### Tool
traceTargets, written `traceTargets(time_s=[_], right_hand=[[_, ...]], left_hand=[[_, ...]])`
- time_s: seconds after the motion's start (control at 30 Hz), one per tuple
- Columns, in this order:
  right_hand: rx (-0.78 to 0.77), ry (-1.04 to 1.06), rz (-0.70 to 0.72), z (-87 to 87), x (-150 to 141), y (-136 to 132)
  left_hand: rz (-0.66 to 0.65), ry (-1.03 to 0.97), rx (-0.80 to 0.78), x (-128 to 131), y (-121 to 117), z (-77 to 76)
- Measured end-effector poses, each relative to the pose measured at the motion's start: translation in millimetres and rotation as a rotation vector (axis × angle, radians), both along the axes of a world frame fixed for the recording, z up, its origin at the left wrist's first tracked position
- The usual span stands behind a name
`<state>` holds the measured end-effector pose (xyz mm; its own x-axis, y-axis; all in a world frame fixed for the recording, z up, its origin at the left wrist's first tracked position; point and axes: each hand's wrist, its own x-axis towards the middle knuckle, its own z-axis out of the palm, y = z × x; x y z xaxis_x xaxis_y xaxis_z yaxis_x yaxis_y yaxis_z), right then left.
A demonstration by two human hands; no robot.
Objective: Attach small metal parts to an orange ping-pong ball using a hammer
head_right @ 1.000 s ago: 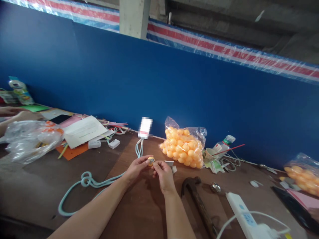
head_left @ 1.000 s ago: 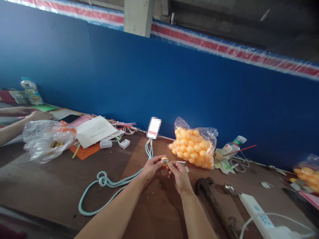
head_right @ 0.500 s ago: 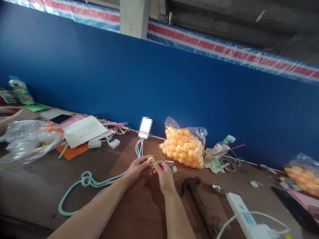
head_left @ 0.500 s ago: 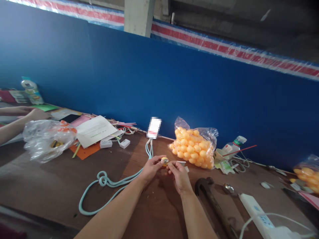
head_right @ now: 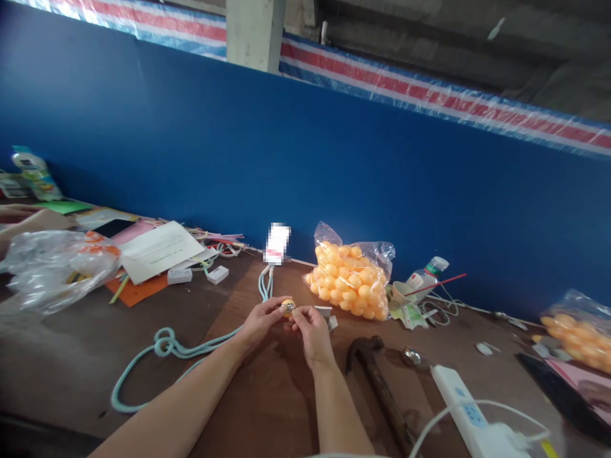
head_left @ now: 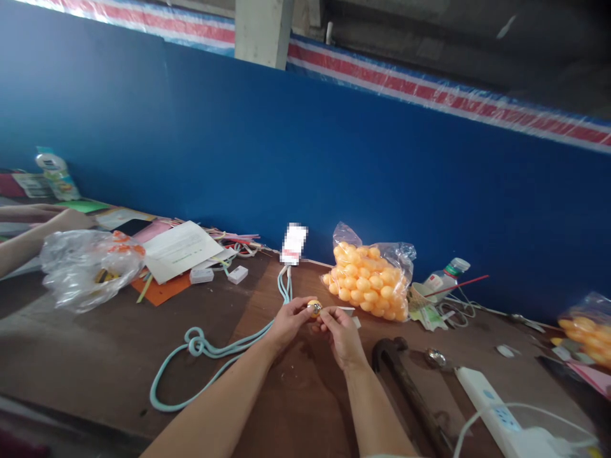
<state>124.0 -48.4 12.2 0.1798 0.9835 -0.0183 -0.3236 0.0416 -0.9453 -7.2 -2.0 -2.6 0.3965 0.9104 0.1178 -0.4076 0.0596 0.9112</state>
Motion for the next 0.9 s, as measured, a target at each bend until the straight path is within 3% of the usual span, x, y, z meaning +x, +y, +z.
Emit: traceTargets(time_s=[0.63,0.9], right_hand=[[0.006,0.017,0.009,-0.5,0.2,0.3],[0.022,0.004,-0.003,-2.6,0.7,1.0]], left_hand=[[-0.002,0.048,0.052,0.0,6.0,-9.9],[0.02,0.067,0.087,-0.6,3.3,-4.4]])
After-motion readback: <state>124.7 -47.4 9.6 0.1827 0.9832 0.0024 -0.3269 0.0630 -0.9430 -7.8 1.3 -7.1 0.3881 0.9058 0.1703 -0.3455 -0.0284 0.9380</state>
